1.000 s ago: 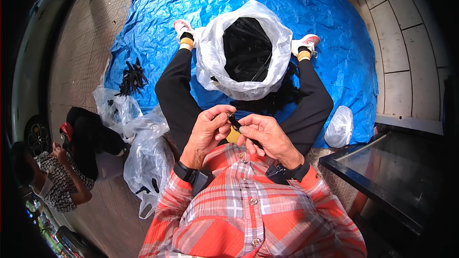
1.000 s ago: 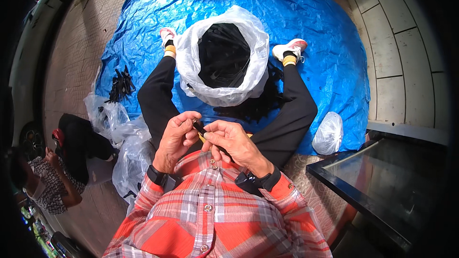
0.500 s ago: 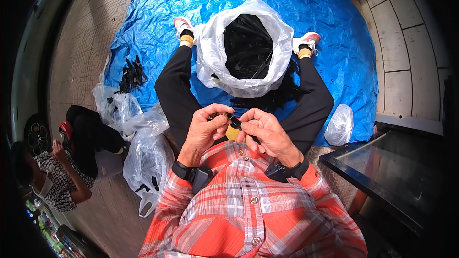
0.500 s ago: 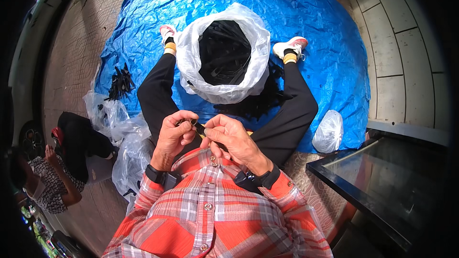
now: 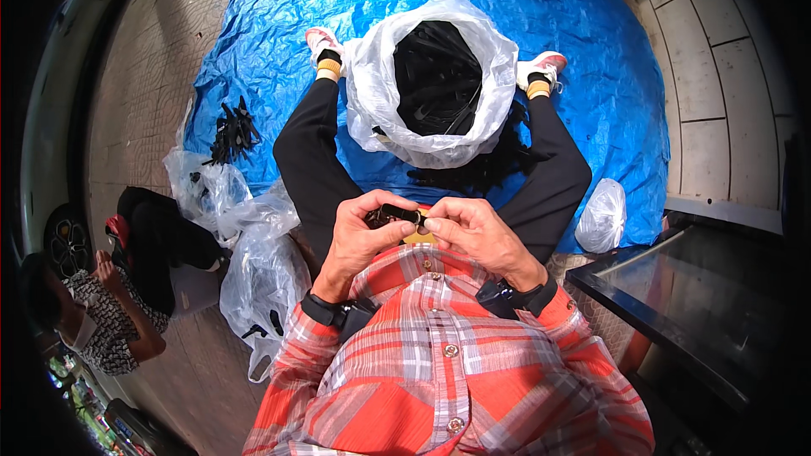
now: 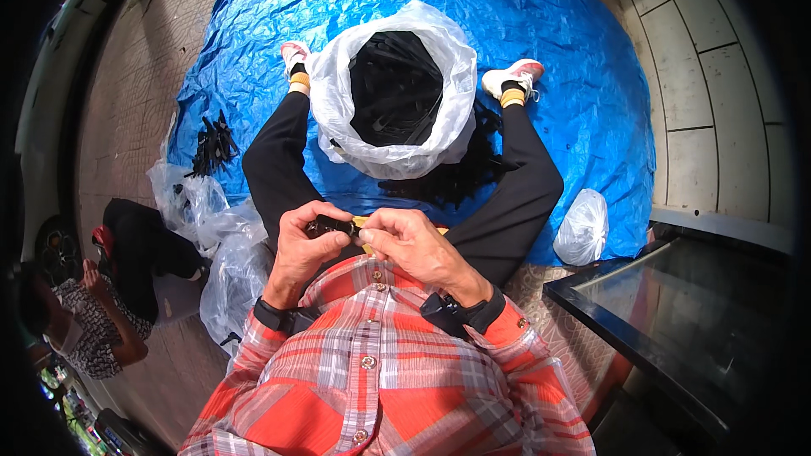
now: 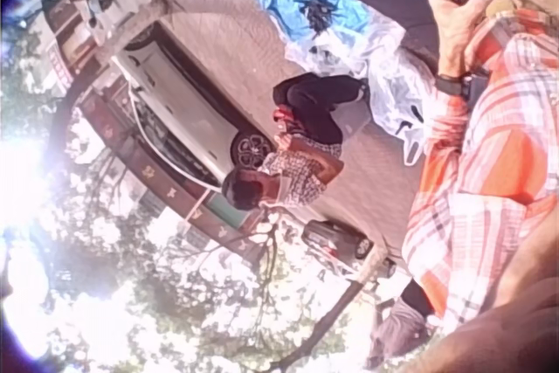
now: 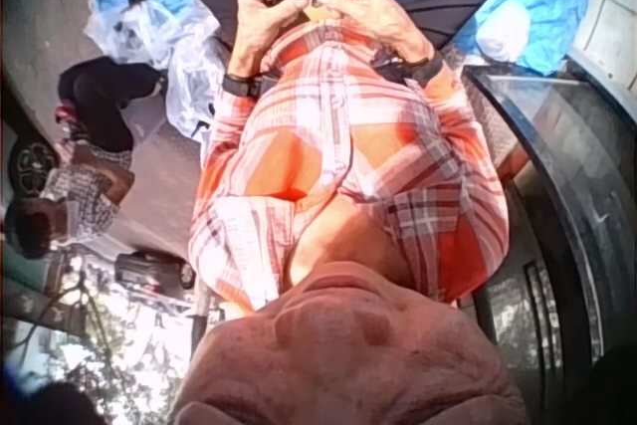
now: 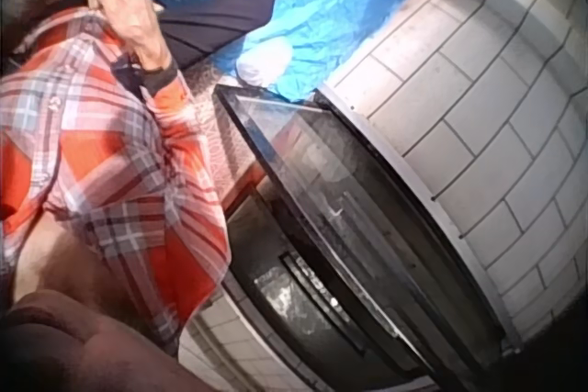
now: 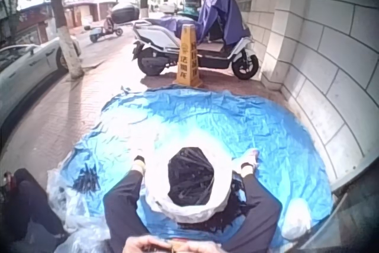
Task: The recorder is sitting on a tarp outdoors, inspecting and trimming small black plastic or rubber shoe components, likely heel tips or sole attachments.
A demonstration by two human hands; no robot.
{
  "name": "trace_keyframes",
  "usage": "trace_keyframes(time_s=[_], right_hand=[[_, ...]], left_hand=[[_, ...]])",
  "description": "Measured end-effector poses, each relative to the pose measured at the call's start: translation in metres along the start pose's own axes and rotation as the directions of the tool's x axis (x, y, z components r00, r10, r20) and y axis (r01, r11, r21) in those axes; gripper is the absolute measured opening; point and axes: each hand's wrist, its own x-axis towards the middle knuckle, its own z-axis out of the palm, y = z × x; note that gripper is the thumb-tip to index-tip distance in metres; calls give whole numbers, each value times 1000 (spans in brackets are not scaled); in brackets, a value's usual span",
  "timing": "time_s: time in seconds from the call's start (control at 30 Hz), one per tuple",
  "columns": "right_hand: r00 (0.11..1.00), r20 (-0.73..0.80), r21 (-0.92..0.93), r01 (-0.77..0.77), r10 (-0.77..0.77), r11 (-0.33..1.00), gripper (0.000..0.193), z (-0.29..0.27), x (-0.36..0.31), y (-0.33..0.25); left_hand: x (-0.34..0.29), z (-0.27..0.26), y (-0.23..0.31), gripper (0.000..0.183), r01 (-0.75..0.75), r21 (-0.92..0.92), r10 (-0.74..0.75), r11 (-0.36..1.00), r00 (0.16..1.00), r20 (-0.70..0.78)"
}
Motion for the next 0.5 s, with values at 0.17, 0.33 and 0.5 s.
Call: trace_keyframes(time_s=[0.17, 0.33, 0.5], right_hand=[[1000, 25, 86, -7, 5, 996, 14, 1, 1, 3], [940, -192, -334, 208, -283, 919, 14, 2, 12, 14], [729, -149, -735, 370, -668, 568, 24, 26, 14, 2]], left_hand=[[-2, 7, -5, 20, -92, 107, 91, 990, 996, 9], [4, 20, 2, 19, 5, 207, 16, 978, 995, -99], [12, 16, -18, 18, -149, 451, 271, 880, 938, -218]])
